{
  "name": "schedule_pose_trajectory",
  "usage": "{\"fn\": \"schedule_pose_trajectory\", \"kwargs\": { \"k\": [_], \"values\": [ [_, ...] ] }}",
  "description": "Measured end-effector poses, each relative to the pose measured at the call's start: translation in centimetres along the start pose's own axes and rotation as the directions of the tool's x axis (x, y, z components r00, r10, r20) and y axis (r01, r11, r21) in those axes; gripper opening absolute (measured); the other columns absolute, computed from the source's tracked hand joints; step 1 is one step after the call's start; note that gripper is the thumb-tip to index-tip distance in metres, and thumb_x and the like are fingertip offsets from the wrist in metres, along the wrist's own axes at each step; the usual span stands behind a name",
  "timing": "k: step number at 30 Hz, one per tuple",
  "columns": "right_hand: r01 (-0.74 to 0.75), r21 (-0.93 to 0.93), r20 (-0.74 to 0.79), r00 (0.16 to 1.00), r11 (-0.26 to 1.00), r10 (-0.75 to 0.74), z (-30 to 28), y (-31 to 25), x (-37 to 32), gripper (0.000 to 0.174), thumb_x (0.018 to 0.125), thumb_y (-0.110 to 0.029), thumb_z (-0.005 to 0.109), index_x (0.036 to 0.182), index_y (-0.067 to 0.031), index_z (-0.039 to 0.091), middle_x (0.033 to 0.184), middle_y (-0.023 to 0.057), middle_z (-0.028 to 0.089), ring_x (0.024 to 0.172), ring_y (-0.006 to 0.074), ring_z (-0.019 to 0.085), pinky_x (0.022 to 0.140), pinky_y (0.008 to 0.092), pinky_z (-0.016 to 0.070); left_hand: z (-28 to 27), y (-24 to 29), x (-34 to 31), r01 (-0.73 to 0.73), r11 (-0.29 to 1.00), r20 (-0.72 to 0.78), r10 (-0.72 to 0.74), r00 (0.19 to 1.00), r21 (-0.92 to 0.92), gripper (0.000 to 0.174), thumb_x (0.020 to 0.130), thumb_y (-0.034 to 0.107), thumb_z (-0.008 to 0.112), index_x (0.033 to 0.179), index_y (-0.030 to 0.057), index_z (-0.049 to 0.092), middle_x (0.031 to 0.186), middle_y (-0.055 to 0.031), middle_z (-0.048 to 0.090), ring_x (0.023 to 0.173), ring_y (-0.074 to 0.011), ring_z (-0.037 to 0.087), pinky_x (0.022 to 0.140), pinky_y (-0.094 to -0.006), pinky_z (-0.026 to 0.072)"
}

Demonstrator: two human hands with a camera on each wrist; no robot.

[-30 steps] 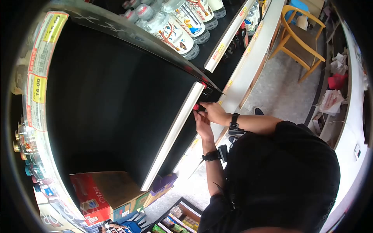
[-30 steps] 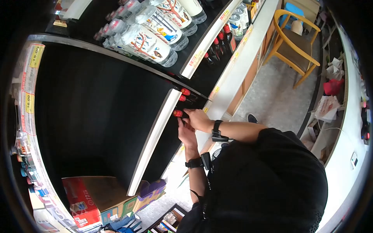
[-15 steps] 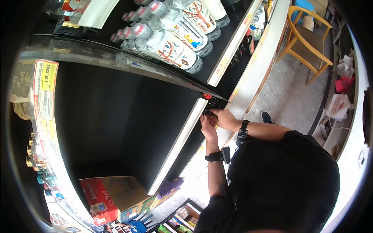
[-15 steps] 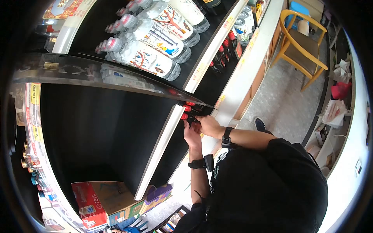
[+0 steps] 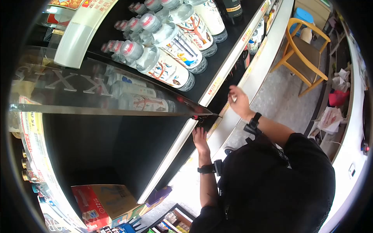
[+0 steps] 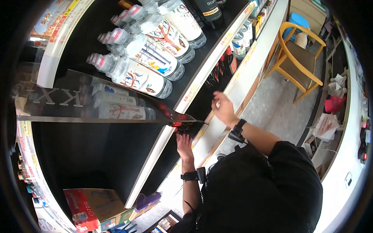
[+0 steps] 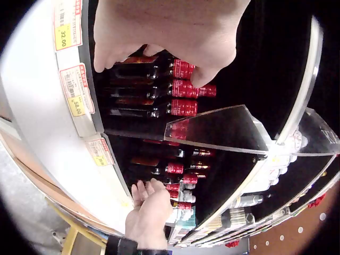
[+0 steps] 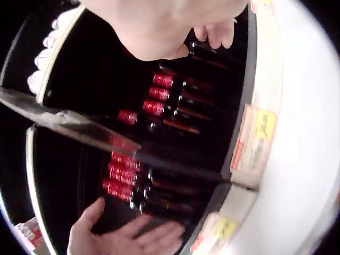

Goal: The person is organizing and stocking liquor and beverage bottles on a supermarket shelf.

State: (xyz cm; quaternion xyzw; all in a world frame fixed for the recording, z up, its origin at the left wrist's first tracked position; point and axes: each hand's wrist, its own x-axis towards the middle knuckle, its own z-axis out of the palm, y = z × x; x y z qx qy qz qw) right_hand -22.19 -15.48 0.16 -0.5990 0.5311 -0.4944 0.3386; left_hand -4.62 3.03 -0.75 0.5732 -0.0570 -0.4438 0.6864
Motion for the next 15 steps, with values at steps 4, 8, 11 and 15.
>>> {"fn": "schedule_pose_trajectory", "kwargs": {
  "k": [4, 8, 11, 15],
  "values": [
    [0.06, -0.068, -0.094, 0.993, 0.996, -0.066, 0.5, -0.7, 4.9, 0.046, 0.078, -0.016, 0.071, 0.117, 0.0003, 0.051, 0.1, 0.0185, 0.057, 0.089, 0.0328, 0.061, 0.077, 0.0398, 0.0509, 1.2, -0.2, -1.8, -0.074, 0.993, -0.089, 0.083, 0.993, 0.096, 0.049, 0.092, 0.028, 0.052, 0.133, 0.0033, 0.041, 0.129, -0.0174, 0.049, 0.12, -0.0282, 0.049, 0.1, -0.04, 0.038],
    [0.074, -0.204, 0.03, 0.997, 0.976, -0.069, 1.2, 0.3, 6.4, 0.054, 0.078, -0.02, 0.073, 0.122, 0.0014, 0.05, 0.106, 0.0201, 0.056, 0.096, 0.0347, 0.059, 0.082, 0.0416, 0.0494, 2.5, -1.1, -3.2, -0.045, 0.972, -0.195, 0.091, 0.977, 0.231, 0.035, 0.09, 0.029, 0.052, 0.115, 0.0037, 0.057, 0.106, -0.013, 0.063, 0.1, -0.0242, 0.06, 0.087, -0.0351, 0.0439],
    [0.115, -0.239, 0.051, 0.993, 0.964, -0.105, 1.2, 1.2, 6.5, 0.055, 0.08, -0.023, 0.071, 0.124, 0.0024, 0.05, 0.106, 0.0216, 0.059, 0.096, 0.036, 0.06, 0.081, 0.0416, 0.0496, 2.9, -1.5, -3.4, 0.037, 0.97, -0.142, -0.003, 0.99, 0.24, 0.033, 0.089, 0.029, 0.053, 0.11, 0.0052, 0.06, 0.101, -0.0125, 0.065, 0.093, -0.0244, 0.063, 0.082, -0.0346, 0.046],
    [0.134, -0.204, 0.064, 0.99, 0.97, -0.123, 1.3, 1.6, 6.6, 0.048, 0.083, -0.022, 0.068, 0.12, 0.0052, 0.054, 0.102, 0.0237, 0.062, 0.091, 0.0372, 0.062, 0.078, 0.0418, 0.051, 4.1, -1.6, -4.1, 0.12, 0.936, -0.031, -0.117, 0.993, 0.332, 0.036, 0.089, 0.03, 0.053, 0.113, 0.0038, 0.059, 0.104, -0.014, 0.064, 0.094, -0.024, 0.062, 0.083, -0.0342, 0.0459]
  ]
}}
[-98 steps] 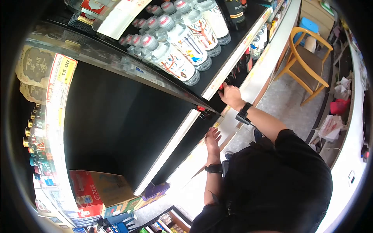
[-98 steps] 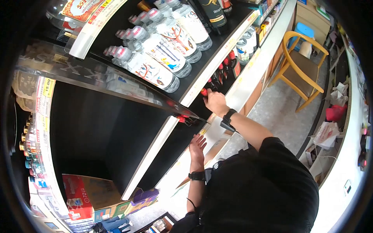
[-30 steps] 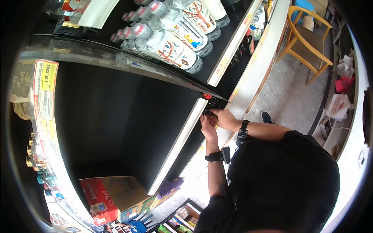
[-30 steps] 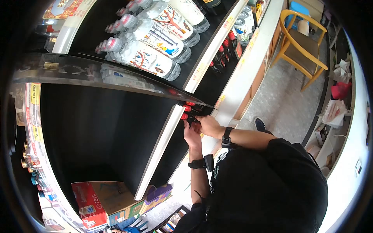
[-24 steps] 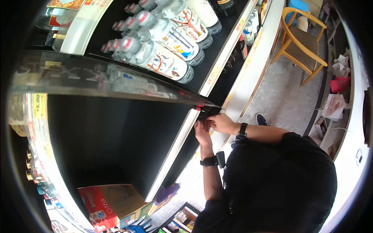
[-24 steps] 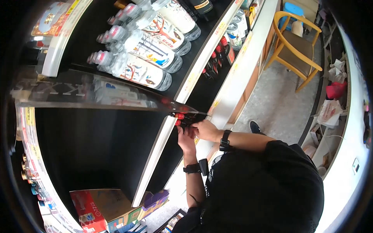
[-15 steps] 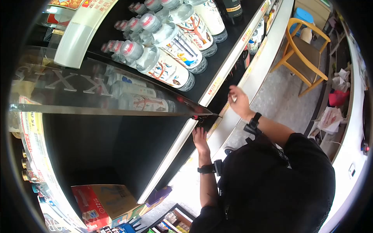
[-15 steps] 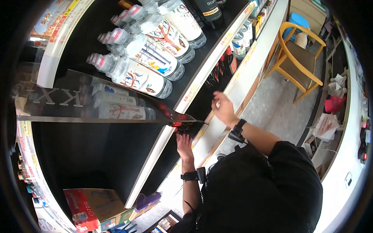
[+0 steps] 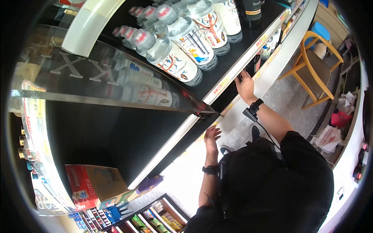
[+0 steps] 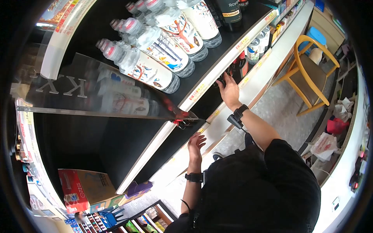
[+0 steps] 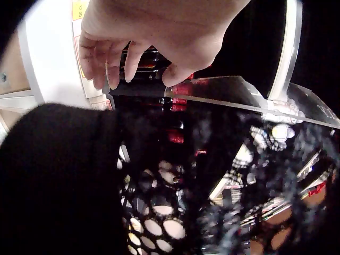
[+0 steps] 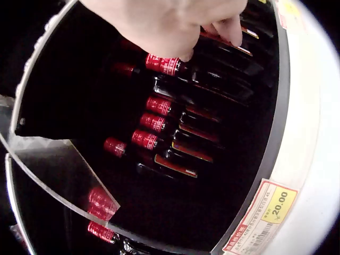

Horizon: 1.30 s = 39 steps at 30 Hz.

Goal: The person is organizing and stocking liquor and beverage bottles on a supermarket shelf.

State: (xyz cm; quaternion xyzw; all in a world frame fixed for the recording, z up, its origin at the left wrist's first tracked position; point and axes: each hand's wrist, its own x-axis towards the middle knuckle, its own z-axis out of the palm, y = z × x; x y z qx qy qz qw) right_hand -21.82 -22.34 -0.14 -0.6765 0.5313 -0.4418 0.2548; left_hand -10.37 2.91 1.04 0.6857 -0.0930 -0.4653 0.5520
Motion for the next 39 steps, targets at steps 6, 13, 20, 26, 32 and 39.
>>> {"fn": "schedule_pose_trajectory", "kwargs": {
  "k": [6, 13, 20, 26, 32, 39],
  "values": [
    [-0.034, 0.001, 0.029, 0.999, 0.999, 0.034, -1.0, -0.7, -0.2, 0.044, 0.084, -0.018, 0.065, 0.117, 0.0097, 0.056, 0.091, 0.0272, 0.065, 0.079, 0.039, 0.065, 0.069, 0.0429, 0.0535, 1.5, 0.2, -0.2, 0.009, 0.997, 0.086, -0.015, 0.996, 0.072, 0.042, 0.089, 0.032, 0.051, 0.119, 0.0023, 0.056, 0.106, -0.015, 0.063, 0.095, -0.0237, 0.062, 0.083, -0.0338, 0.046],
    [-0.051, 0.027, 0.015, 0.999, 0.998, 0.051, -1.4, -1.3, -1.8, 0.049, 0.081, -0.019, 0.067, 0.122, 0.0054, 0.052, 0.084, 0.0256, 0.066, 0.074, 0.0405, 0.065, 0.066, 0.0443, 0.0532, 1.7, -0.3, 0.4, 0.014, 0.995, 0.112, -0.025, 0.993, 0.094, 0.043, 0.09, 0.032, 0.052, 0.119, 0.0007, 0.055, 0.106, -0.0154, 0.063, 0.093, -0.0238, 0.062, 0.082, -0.0339, 0.0467],
    [-0.09, -0.098, 0.111, 0.989, 0.991, 0.1, -1.5, -1.6, 0.0, 0.062, 0.079, -0.027, 0.071, 0.128, -0.0012, 0.042, 0.086, 0.0247, 0.065, 0.079, 0.0423, 0.064, 0.07, 0.0476, 0.052, 1.5, -0.4, 0.1, 0.002, 0.994, 0.117, -0.014, 0.993, 0.105, 0.04, 0.091, 0.031, 0.052, 0.119, 0.0023, 0.056, 0.104, -0.0147, 0.064, 0.092, -0.0235, 0.063, 0.08, -0.0331, 0.0469],
    [-0.015, 0.038, 0.026, 1.0, 0.999, 0.014, -1.0, -0.2, -0.7, 0.05, 0.084, -0.027, 0.067, 0.122, 0.0006, 0.049, 0.074, 0.0219, 0.065, 0.071, 0.0397, 0.065, 0.063, 0.0458, 0.0512, 0.6, -0.6, -0.2, -0.016, 0.999, 0.098, 0.011, 0.995, 0.051, 0.034, 0.091, 0.024, 0.053, 0.116, 0.0006, 0.058, 0.101, -0.0136, 0.066, 0.091, -0.0222, 0.064, 0.077, -0.0324, 0.0484],
    [-0.043, 0.197, 0.0, 0.999, 0.98, 0.044, -2.2, 0.6, -3.0, 0.045, 0.086, -0.021, 0.068, 0.119, 0.0021, 0.049, 0.074, 0.0161, 0.066, 0.062, 0.0281, 0.065, 0.058, 0.0362, 0.0508, 0.4, -1.2, -0.5, -0.001, 0.999, 0.096, -0.003, 0.995, 0.043, 0.034, 0.091, 0.026, 0.054, 0.115, 0.0014, 0.059, 0.1, -0.0133, 0.066, 0.089, -0.0215, 0.064, 0.077, -0.0323, 0.0487],
    [0.069, 0.517, -0.124, 0.992, 0.853, -0.005, -5.4, -2.3, -6.8, 0.036, 0.089, -0.006, 0.065, 0.12, 0.0048, 0.05, 0.106, 0.0109, 0.064, 0.094, 0.0141, 0.06, 0.085, 0.0269, 0.0476, -0.6, -1.7, -1.0, -0.034, 0.999, 0.108, 0.03, 0.994, 0.035, 0.035, 0.091, 0.029, 0.055, 0.113, 0.003, 0.06, 0.098, -0.0104, 0.066, 0.085, -0.0181, 0.063, 0.074, -0.0295, 0.0482]
  ]
}}
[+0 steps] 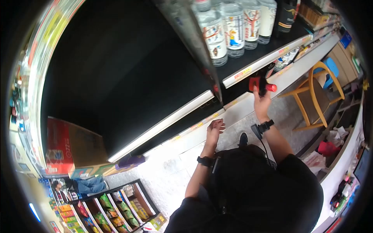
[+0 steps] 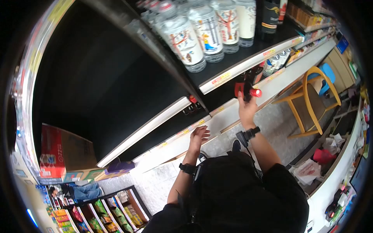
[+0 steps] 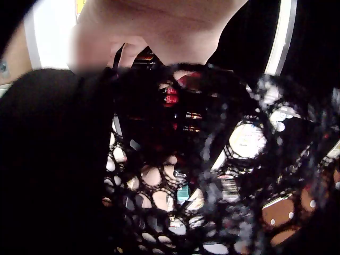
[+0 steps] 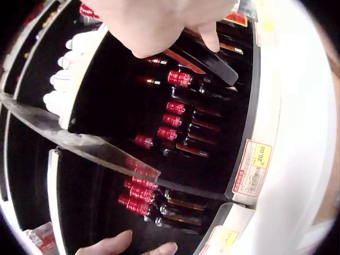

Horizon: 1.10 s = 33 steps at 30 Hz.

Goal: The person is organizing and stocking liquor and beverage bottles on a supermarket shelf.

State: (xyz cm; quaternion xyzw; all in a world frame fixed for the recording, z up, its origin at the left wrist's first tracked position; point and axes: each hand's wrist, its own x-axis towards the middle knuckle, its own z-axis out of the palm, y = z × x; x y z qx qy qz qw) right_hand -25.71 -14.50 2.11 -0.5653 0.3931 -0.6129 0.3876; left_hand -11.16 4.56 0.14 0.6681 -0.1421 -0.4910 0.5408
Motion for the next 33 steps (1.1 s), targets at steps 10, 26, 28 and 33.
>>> {"fn": "schedule_pose_trajectory", "kwargs": {
  "k": [10, 26, 28, 33],
  "values": [
    [-0.144, -0.011, 0.447, 0.884, 0.99, 0.133, -3.0, -3.9, -9.3, 0.038, 0.084, 0.002, 0.065, 0.12, 0.0051, 0.05, 0.112, 0.0104, 0.061, 0.098, 0.0153, 0.059, 0.088, 0.029, 0.0483, -3.3, 0.1, -1.2, -0.032, 0.999, 0.022, 0.033, 0.999, -0.012, 0.037, 0.092, 0.03, 0.053, 0.117, 0.0035, 0.058, 0.103, -0.0105, 0.066, 0.089, -0.0182, 0.062, 0.077, -0.0309, 0.0476],
    [0.2, -0.101, 0.717, 0.694, 0.974, -0.068, 11.5, -5.6, -15.0, 0.05, 0.081, -0.018, 0.073, 0.124, -0.0015, 0.052, 0.086, 0.013, 0.069, 0.075, 0.0239, 0.069, 0.065, 0.0319, 0.0531, -9.0, 0.3, -1.4, -0.347, 0.93, -0.102, 0.336, 0.936, -0.121, 0.059, 0.099, 0.033, 0.047, 0.144, -0.0019, 0.03, 0.144, -0.0164, 0.04, 0.135, -0.0211, 0.034, 0.112, -0.0287, 0.0218],
    [0.272, -0.115, 0.688, 0.715, 0.955, -0.121, 12.7, -4.9, -15.1, 0.048, 0.082, -0.02, 0.073, 0.121, -0.0017, 0.053, 0.084, 0.0133, 0.069, 0.073, 0.0266, 0.069, 0.063, 0.0333, 0.0529, -9.5, 0.0, -0.5, -0.372, 0.924, -0.094, 0.364, 0.927, -0.085, 0.061, 0.099, 0.039, 0.043, 0.142, -0.0026, 0.032, 0.146, -0.019, 0.036, 0.138, -0.025, 0.029, 0.113, -0.0298, 0.0197],
    [0.195, -0.287, 0.654, 0.755, 0.938, 0.043, 15.3, -5.5, -14.2, 0.044, 0.083, -0.032, 0.07, 0.11, -0.002, 0.052, 0.083, 0.0201, 0.067, 0.077, 0.0411, 0.065, 0.062, 0.0434, 0.0523, -10.2, 0.9, 0.8, -0.423, 0.903, -0.017, 0.423, 0.906, -0.079, 0.068, 0.099, 0.049, 0.034, 0.143, -0.0027, 0.03, 0.151, -0.0199, 0.025, 0.142, -0.0274, 0.021, 0.115, -0.0321, 0.0161]
  ]
}}
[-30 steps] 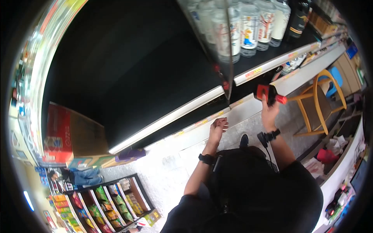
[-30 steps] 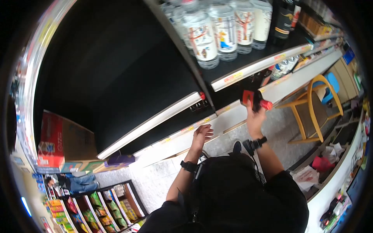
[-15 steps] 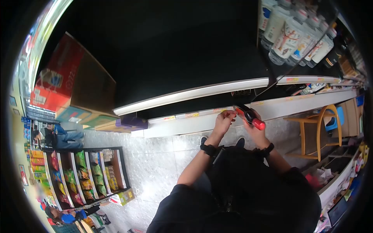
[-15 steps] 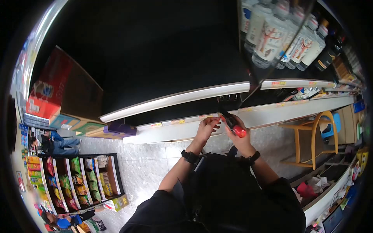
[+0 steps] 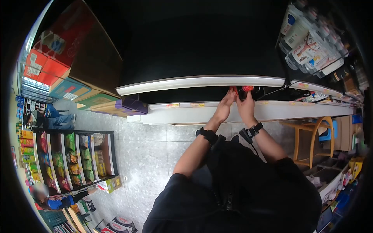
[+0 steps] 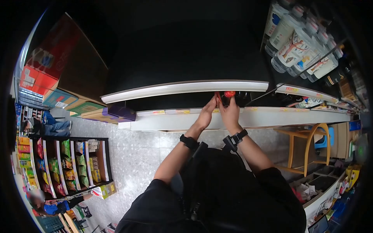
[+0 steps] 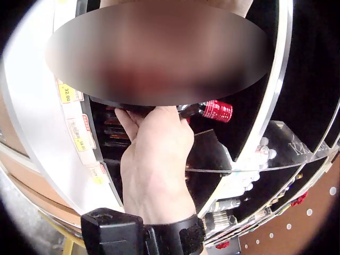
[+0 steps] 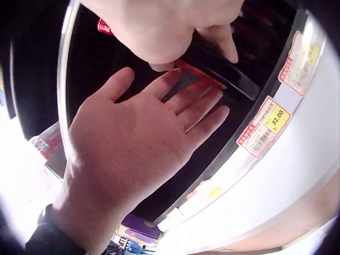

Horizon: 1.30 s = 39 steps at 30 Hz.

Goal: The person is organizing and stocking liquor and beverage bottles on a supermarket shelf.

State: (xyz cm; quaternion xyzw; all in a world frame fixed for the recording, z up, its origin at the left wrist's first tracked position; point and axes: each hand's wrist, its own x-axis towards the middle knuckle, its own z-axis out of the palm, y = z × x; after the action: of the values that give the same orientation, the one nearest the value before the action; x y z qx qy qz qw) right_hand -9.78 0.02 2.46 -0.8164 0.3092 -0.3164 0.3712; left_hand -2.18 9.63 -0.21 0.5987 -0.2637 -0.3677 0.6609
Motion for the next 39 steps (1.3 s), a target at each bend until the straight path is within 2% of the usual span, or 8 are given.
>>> {"fn": "schedule_pose_trajectory", "kwargs": {
  "k": [4, 6, 18, 20, 22, 28, 34, 39],
  "values": [
    [-0.034, -0.071, 0.021, 0.999, 0.997, 0.036, 1.0, 0.3, 1.0, 0.049, 0.082, -0.035, 0.069, 0.114, -0.0015, 0.052, 0.083, 0.0218, 0.067, 0.077, 0.0428, 0.064, 0.064, 0.0464, 0.0527, -0.2, 0.2, 0.9, 0.11, 0.984, 0.035, -0.106, 0.994, -0.143, 0.069, 0.099, 0.048, 0.033, 0.145, -0.002, 0.025, 0.151, -0.0187, 0.027, 0.141, -0.0259, 0.022, 0.114, -0.0327, 0.0174],
    [-0.051, -0.101, 0.01, 0.999, 0.994, 0.052, 1.0, 0.2, 1.1, 0.051, 0.083, -0.036, 0.068, 0.114, -0.0005, 0.052, 0.081, 0.0222, 0.067, 0.076, 0.0425, 0.064, 0.064, 0.0462, 0.053, -0.5, -0.5, 1.4, 0.142, 0.981, 0.048, -0.137, 0.989, -0.132, 0.066, 0.099, 0.053, 0.032, 0.148, 0.01, 0.026, 0.149, -0.0106, 0.033, 0.139, -0.0244, 0.027, 0.112, -0.0406, 0.0201],
    [-0.078, -0.139, 0.084, 0.992, 0.987, 0.09, 0.5, 0.6, 1.4, 0.054, 0.082, -0.043, 0.067, 0.102, 0.0059, 0.057, 0.082, 0.0277, 0.065, 0.079, 0.0424, 0.064, 0.069, 0.0461, 0.0531, -0.9, -1.8, 2.0, 0.233, 0.949, 0.111, -0.214, 0.971, -0.21, 0.067, 0.099, 0.049, 0.036, 0.146, 0.0036, 0.027, 0.149, -0.0114, 0.032, 0.139, -0.0231, 0.027, 0.114, -0.0372, 0.0199],
    [-0.205, -0.165, 0.148, 0.962, 0.965, 0.229, -0.1, 0.4, 1.2, 0.052, 0.082, -0.041, 0.068, 0.103, 0.0044, 0.057, 0.085, 0.0277, 0.065, 0.081, 0.042, 0.064, 0.071, 0.0452, 0.0534, -1.0, -1.2, 1.8, 0.224, 0.953, 0.127, -0.201, 0.971, -0.203, 0.066, 0.099, 0.049, 0.036, 0.146, 0.0031, 0.027, 0.149, -0.0115, 0.031, 0.139, -0.0229, 0.028, 0.114, -0.0371, 0.0196],
    [-0.113, -0.145, 0.129, 0.983, 0.983, 0.132, -0.4, 0.3, 0.3, 0.047, 0.082, -0.037, 0.067, 0.105, 0.003, 0.059, 0.082, 0.0243, 0.066, 0.078, 0.0399, 0.065, 0.069, 0.045, 0.0531, -1.0, -1.3, 1.9, 0.238, 0.947, 0.14, -0.212, 0.967, -0.214, 0.065, 0.099, 0.047, 0.037, 0.146, 0.0028, 0.028, 0.149, -0.0108, 0.032, 0.139, -0.0227, 0.028, 0.114, -0.0367, 0.0199],
    [-0.125, -0.07, 0.095, 0.987, 0.99, 0.131, -0.5, 1.7, -0.5, 0.034, 0.085, -0.03, 0.063, 0.101, 0.0, 0.065, 0.069, 0.0187, 0.065, 0.066, 0.0356, 0.065, 0.061, 0.043, 0.0516, -0.8, -1.6, 2.5, 0.271, 0.93, 0.126, -0.246, 0.961, -0.247, 0.065, 0.098, 0.045, 0.041, 0.145, 0.0017, 0.03, 0.148, -0.0104, 0.033, 0.138, -0.0218, 0.029, 0.114, -0.0363, 0.0192],
    [-0.103, -0.213, 0.048, 0.992, 0.972, 0.116, -0.9, 1.8, 0.5, 0.022, 0.085, -0.026, 0.065, 0.089, -0.0044, 0.068, 0.072, 0.0167, 0.066, 0.066, 0.0345, 0.065, 0.06, 0.04, 0.0523, -0.7, -3.2, 4.2, 0.256, 0.937, 0.093, -0.24, 0.966, -0.238, 0.058, 0.097, 0.043, 0.045, 0.138, 0.0021, 0.042, 0.133, -0.0061, 0.048, 0.125, -0.0173, 0.041, 0.11, -0.0356, 0.0255],
    [-0.126, -0.178, 0.035, 0.99, 0.976, 0.134, -0.3, 2.8, 0.7, 0.031, 0.085, -0.034, 0.064, 0.083, -0.0033, 0.068, 0.069, 0.0189, 0.065, 0.066, 0.0367, 0.064, 0.061, 0.0427, 0.0527, -0.8, -3.3, 4.7, 0.229, 0.936, 0.078, -0.216, 0.973, -0.266, 0.048, 0.096, 0.032, 0.05, 0.135, 0.0034, 0.045, 0.118, -0.0013, 0.055, 0.106, -0.0114, 0.049, 0.096, -0.0301, 0.0363]
  ]
}}
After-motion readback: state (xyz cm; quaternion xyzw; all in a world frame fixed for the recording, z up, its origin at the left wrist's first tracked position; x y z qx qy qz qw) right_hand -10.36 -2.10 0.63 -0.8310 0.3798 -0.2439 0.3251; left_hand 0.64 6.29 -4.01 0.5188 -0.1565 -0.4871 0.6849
